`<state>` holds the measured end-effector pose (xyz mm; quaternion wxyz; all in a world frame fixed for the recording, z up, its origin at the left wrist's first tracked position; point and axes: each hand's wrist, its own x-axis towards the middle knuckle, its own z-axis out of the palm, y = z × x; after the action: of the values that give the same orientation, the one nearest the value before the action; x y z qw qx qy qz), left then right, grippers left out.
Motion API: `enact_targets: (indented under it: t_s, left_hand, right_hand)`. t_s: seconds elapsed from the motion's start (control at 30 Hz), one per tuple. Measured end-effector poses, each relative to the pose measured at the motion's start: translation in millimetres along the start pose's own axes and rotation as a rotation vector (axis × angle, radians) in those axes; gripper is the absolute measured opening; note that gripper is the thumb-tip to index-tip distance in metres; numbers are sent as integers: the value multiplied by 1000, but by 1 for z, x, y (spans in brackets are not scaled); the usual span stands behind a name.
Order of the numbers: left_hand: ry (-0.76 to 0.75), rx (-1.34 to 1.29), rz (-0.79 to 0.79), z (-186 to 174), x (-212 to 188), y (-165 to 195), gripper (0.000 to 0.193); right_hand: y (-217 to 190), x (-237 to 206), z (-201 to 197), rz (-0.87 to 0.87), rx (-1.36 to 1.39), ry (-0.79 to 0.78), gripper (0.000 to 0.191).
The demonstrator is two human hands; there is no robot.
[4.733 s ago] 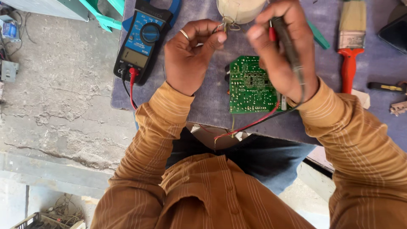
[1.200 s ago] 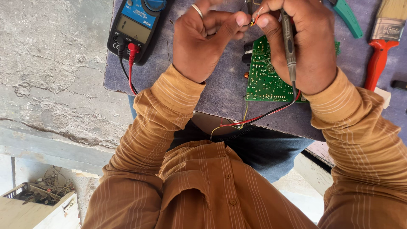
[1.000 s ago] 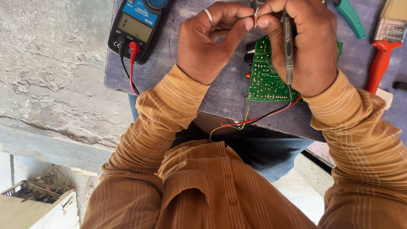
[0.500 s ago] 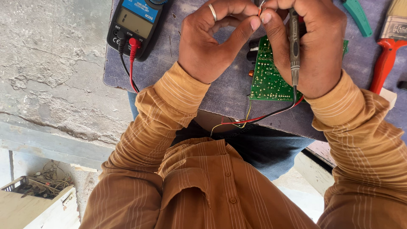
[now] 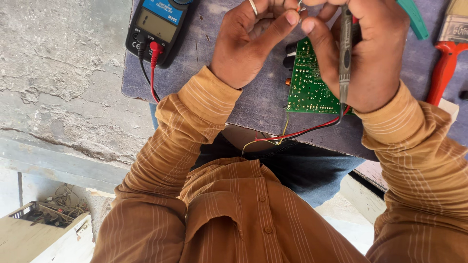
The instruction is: The person is repairing a green circuit board by soldering wires to its components. They use a soldering iron to melt solder onto the board and a multimeter to test electrical continuity and voltage at various points. The person also uses pliers to strip and adjust the wires during the process.
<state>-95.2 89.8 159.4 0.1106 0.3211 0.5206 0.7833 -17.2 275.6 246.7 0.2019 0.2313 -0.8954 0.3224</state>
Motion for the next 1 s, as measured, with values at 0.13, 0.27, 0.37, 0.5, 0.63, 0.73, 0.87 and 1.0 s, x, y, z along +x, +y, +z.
enact_targets:
  t_s: [0.13,0.27,0.37,0.5,0.63,0.73,0.87,1.0]
  left_hand:
    - [-36,39,27,2,-17,-27,13]
    - [-73,60,-9,7,-21,-28,13]
    - [-84,29,-19,10,-21,-27,11]
    - [-25,-13,14,13,-25,-35,13]
    - [68,214,68,9,-29,-37,15]
    - [156,189,34,8,-31,-32,16]
    - [168,198,-34,2,-37,-29,22]
    - [170,206,-33,-4,-40,-33,26]
  right_hand:
    - [12,-25,14,28,-54,18,18]
    - [16,-35,12,10,10,35,6]
    - [17,-40,10,19,25,19,5]
    - [13,-48,9,44,-47,-17,3]
    - [3,-43,9,-16,-61,-71,8]
    - [-6,-32,5,-75,-38,-184,15]
    - [-6,-34,-4,-78,-79,-314,17]
    - [23,-59,-12,-55,-454,-251,11]
